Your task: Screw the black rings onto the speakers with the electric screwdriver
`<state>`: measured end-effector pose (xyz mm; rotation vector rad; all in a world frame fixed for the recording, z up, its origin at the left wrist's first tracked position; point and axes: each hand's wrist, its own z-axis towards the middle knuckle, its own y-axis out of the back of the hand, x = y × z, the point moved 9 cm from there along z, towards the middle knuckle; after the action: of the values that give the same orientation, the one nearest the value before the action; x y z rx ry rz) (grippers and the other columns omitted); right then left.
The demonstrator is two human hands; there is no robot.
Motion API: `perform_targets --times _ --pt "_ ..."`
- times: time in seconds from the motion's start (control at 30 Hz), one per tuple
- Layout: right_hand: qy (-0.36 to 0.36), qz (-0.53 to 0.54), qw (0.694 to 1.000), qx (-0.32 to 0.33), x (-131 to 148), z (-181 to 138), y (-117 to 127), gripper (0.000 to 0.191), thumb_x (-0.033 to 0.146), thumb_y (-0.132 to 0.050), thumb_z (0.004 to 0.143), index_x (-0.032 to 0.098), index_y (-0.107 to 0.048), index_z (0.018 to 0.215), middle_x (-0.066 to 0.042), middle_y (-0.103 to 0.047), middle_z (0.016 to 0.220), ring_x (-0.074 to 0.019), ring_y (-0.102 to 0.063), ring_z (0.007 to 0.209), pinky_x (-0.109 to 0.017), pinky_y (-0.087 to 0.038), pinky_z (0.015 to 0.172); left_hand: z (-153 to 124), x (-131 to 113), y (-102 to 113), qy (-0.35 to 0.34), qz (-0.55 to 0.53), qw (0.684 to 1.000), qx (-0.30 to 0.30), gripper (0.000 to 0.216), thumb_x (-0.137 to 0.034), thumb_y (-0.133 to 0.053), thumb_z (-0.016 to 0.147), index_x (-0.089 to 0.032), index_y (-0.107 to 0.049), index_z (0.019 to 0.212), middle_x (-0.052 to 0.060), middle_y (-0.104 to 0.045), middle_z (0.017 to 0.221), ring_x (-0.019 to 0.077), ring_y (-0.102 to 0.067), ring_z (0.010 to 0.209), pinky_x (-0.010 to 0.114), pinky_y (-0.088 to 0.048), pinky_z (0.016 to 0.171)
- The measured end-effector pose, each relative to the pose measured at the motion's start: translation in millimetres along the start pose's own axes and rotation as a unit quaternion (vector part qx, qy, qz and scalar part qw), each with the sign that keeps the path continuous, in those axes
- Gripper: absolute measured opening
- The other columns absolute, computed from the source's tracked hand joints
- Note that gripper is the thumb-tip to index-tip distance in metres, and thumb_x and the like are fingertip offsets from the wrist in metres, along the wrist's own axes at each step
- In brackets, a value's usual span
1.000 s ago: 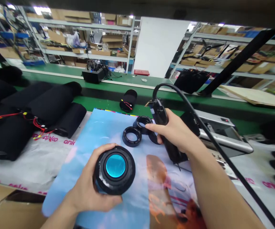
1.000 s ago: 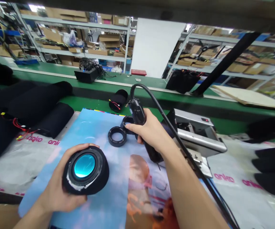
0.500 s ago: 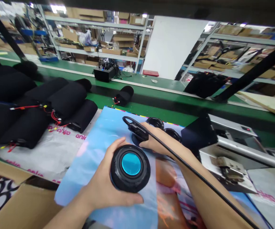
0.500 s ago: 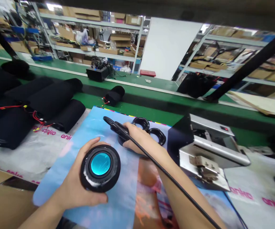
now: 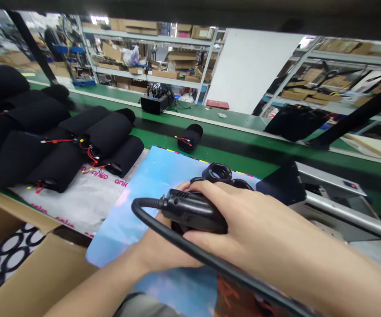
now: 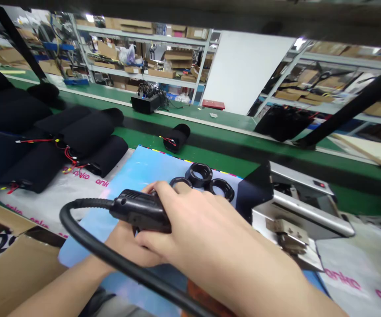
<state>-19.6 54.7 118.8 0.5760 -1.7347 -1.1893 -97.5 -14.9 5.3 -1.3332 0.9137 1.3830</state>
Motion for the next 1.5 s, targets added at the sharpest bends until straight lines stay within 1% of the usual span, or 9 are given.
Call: perform_targets --times 0.1,0.2,0.4,0.57,0.8,0.97,1.1,1.3,1.5 --pt "-0.002 0.042 0.999 -0.007 -14 -1 2 0.05 0.051 -0.086 0.085 0.028 -0.072 0.126 -0.003 -0.075 0.104 -0.0217 -0.071 0.084 -0.024 -0.046 0.064 1 -4 5 -0.015 0.005 1.0 -0.015 0.105 -0.038 -0.108 0.057 -0.026 -0.061 0.151 0.011 -0.074 0.141 0.0422 -0.067 0.138 0.061 -0.049 0.126" --pt "0.011 0.176 0.984 -0.002 -33 -3 5 0.063 0.057 -0.094 0.076 0.028 -0.071 0.127 -0.001 -0.074 0.108 -0.0227 -0.072 0.097 -0.024 -0.054 0.072 3 -9 9 -0.049 -0.018 0.999 -0.017 0.129 -0.037 -0.109 0.055 -0.026 -0.043 0.165 0.016 -0.06 0.162 0.0452 -0.055 0.152 0.061 -0.042 0.13" --pt "0.015 0.315 0.949 0.015 -56 -4 -17 0.08 0.048 -0.099 0.072 0.022 -0.064 0.139 -0.002 -0.07 0.1 -0.0178 -0.066 0.086 -0.024 -0.058 0.072 5 -10 7 -0.071 -0.021 0.997 0.016 0.137 -0.035 -0.11 0.055 -0.027 -0.034 0.168 0.018 -0.052 0.17 0.0455 -0.048 0.158 0.061 -0.038 0.133" --pt "0.018 0.312 0.95 -0.011 -57 -11 -20 0.074 0.048 -0.098 0.074 0.024 -0.063 0.135 -0.001 -0.068 0.096 -0.0248 -0.069 0.109 -0.037 -0.059 0.109 4 -10 3 -0.077 -0.037 0.996 0.027 0.138 -0.034 -0.109 0.06 -0.028 -0.028 0.171 0.018 -0.054 0.168 0.0424 -0.051 0.157 0.056 -0.04 0.132" --pt "-0.007 0.273 0.962 0.011 -55 -12 -20 0.096 0.053 -0.092 0.074 0.018 -0.056 0.156 -0.007 -0.069 0.1 -0.0337 -0.064 0.126 -0.052 -0.046 0.127 5 -9 5 -0.075 -0.026 0.997 0.02 0.135 -0.037 -0.11 0.056 -0.027 -0.036 0.169 0.017 -0.058 0.165 0.0431 -0.055 0.153 0.056 -0.042 0.131" --pt "0.002 0.234 0.972 0.033 -54 -12 -19 0.094 0.054 -0.089 0.079 0.027 -0.052 0.162 -0.005 -0.069 0.098 -0.0299 -0.067 0.112 -0.049 -0.052 0.117 5 -14 4 -0.063 -0.031 0.997 0.014 0.129 -0.033 -0.11 0.056 -0.023 -0.043 0.166 0.018 -0.058 0.165 0.0445 -0.053 0.155 0.058 -0.04 0.132" --pt "-0.023 0.235 0.97 0.062 -50 -10 -16 0.087 0.045 -0.087 0.08 0.023 -0.055 0.158 -0.003 -0.069 0.094 -0.0201 -0.062 0.079 -0.036 -0.058 0.086 5 -14 4 -0.061 -0.043 0.997 0.015 0.126 -0.028 -0.11 0.054 -0.023 -0.046 0.163 0.018 -0.059 0.165 0.0447 -0.054 0.154 0.06 -0.04 0.132" --pt "0.006 0.323 0.941 0.103 -37 -4 -18 0.06 0.033 -0.091 0.074 0.022 -0.07 0.129 -0.001 -0.074 0.106 -0.0234 -0.069 0.104 -0.029 -0.057 0.086 4 -14 5 -0.07 -0.036 0.997 0.01 0.127 -0.033 -0.111 0.051 -0.024 -0.047 0.161 0.018 -0.06 0.162 0.0455 -0.055 0.153 0.06 -0.04 0.131" --pt "-0.061 0.261 0.956 0.117 -41 -9 -23 0.05 0.028 -0.082 0.077 0.02 -0.069 0.125 0.002 -0.07 0.079 -0.0151 -0.06 0.063 -0.025 -0.048 0.058 0 -9 4 -0.112 -0.039 0.993 -0.004 0.146 -0.038 -0.108 0.061 -0.03 -0.017 0.174 0.017 -0.062 0.159 0.0403 -0.061 0.148 0.057 -0.044 0.129"
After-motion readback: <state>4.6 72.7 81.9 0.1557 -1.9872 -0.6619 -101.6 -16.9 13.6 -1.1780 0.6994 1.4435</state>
